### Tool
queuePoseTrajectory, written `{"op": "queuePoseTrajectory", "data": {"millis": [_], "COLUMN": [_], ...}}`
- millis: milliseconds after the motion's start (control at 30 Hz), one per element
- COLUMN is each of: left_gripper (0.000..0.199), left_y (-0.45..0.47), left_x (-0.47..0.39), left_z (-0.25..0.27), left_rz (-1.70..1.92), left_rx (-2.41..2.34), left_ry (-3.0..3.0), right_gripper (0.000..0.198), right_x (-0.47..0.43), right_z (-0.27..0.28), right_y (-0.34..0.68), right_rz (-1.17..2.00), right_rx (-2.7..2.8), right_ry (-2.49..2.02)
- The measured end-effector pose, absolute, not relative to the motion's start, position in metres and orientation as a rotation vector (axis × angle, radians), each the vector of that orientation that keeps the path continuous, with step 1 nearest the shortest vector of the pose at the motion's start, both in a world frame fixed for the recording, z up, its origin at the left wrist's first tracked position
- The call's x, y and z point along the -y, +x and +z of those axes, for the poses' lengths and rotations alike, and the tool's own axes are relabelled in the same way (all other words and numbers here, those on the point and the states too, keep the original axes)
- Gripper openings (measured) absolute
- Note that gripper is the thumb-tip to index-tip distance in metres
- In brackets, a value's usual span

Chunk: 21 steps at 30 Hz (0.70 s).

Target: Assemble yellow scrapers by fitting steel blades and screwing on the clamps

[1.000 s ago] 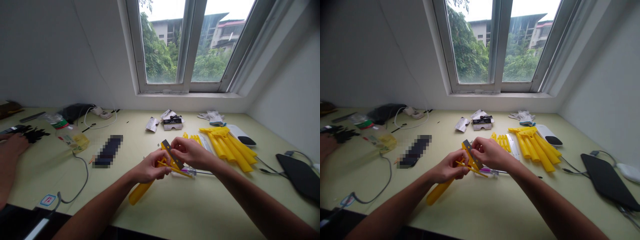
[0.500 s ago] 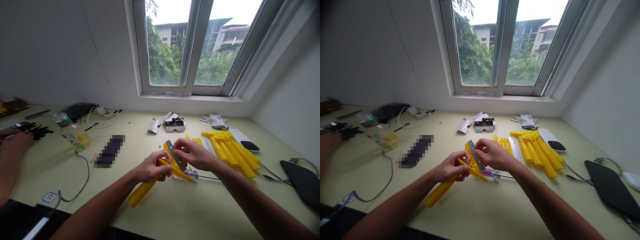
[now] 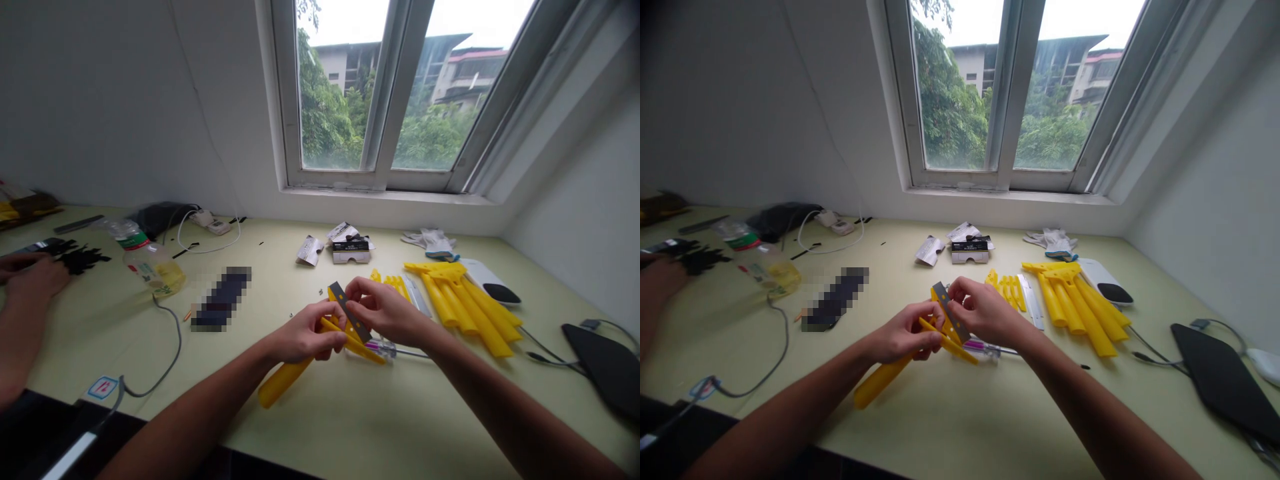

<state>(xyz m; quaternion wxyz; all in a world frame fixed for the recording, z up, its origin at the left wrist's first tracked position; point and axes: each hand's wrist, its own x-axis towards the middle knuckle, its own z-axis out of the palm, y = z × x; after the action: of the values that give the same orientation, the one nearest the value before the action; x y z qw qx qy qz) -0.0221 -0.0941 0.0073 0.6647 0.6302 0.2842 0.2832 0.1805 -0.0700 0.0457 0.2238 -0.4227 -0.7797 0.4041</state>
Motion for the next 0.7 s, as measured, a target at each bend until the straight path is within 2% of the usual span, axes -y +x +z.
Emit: {"op": "queuePoseTrajectory", "data": {"millis": [233, 700], "left_gripper": [0.028, 0.026], "left_y": [-0.0244, -0.0217], "left_x": [0.0929, 0.0982], "left_z": [0.0062, 0.0111], "left_rz": [0.665, 0.697], "left_rx": [-0.62, -0.684], "left_ry": [1.421, 1.531], "right_gripper": [0.015, 0.015], "right_x": [0.0685, 0.072], "right_z": [0.0469, 0.0499], "right_y": [0.1816, 0.1806], "right_rz": [1.111, 0.978], "right_rx": [2.148, 2.208], "right_ry": [-1.075, -1.2]}}
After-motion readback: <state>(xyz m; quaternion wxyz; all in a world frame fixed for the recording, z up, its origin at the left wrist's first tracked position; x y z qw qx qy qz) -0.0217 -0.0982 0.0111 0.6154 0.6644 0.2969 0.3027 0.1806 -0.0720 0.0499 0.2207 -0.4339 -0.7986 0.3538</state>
